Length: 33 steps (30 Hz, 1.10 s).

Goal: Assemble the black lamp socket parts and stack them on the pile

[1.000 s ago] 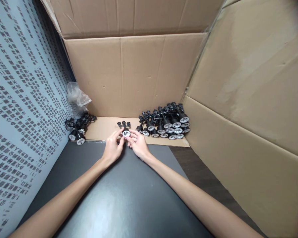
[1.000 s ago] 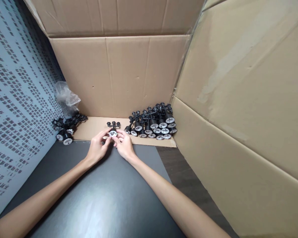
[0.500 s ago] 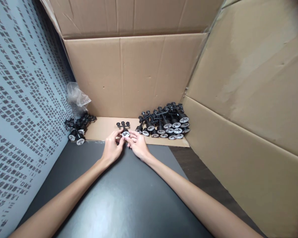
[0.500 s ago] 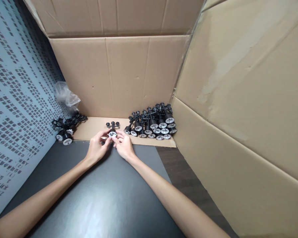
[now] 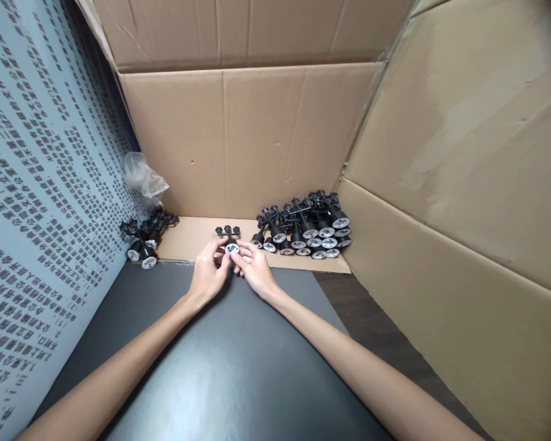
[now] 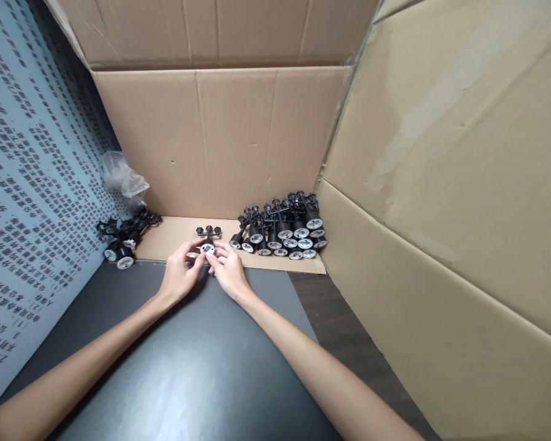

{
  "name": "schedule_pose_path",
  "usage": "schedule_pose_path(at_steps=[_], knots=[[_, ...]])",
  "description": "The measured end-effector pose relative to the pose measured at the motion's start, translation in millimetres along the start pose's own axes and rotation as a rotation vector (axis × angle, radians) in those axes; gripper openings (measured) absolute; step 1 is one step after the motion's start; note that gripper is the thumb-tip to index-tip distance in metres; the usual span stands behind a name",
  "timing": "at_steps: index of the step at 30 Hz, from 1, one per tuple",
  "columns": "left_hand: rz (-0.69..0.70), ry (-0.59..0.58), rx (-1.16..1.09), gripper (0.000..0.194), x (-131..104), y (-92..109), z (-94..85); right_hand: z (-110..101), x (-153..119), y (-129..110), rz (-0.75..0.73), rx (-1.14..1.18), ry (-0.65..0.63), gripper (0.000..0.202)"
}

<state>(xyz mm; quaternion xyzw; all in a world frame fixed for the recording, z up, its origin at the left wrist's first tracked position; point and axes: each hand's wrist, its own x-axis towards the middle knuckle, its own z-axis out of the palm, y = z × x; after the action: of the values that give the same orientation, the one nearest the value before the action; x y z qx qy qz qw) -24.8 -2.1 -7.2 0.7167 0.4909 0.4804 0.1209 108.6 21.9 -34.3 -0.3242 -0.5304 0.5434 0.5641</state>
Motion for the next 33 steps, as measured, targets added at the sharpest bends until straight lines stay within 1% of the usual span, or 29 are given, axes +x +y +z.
schedule_pose_path(at_steps=[5, 9, 15, 21, 28, 33], knots=[[0.045, 0.010, -0.003, 0.026, -1, 1, -0.5, 2, -3, -5, 0.016, -0.044, 0.001, 0.050], [0.068, 0.019, -0.009, 0.027, -2, 4, -0.8, 3, -4, -8, -0.007, -0.031, -0.004, 0.046], [0.108, 0.029, -0.025, 0.028, -3, 9, -2.1, 4, -8, -16, -0.043, -0.057, 0.038, 0.039], [0.114, 0.046, -0.038, 0.029, -4, 7, -0.8, 4, -8, -17, -0.070, -0.050, 0.043, 0.037], [0.127, 0.068, 0.010, 0.021, -5, 5, -1.8, 4, -9, -19, -0.112, -0.091, 0.034, 0.034], [0.149, 0.071, 0.007, 0.017, -5, 7, -3.1, 3, -9, -19, -0.110, -0.107, 0.035, 0.032]])
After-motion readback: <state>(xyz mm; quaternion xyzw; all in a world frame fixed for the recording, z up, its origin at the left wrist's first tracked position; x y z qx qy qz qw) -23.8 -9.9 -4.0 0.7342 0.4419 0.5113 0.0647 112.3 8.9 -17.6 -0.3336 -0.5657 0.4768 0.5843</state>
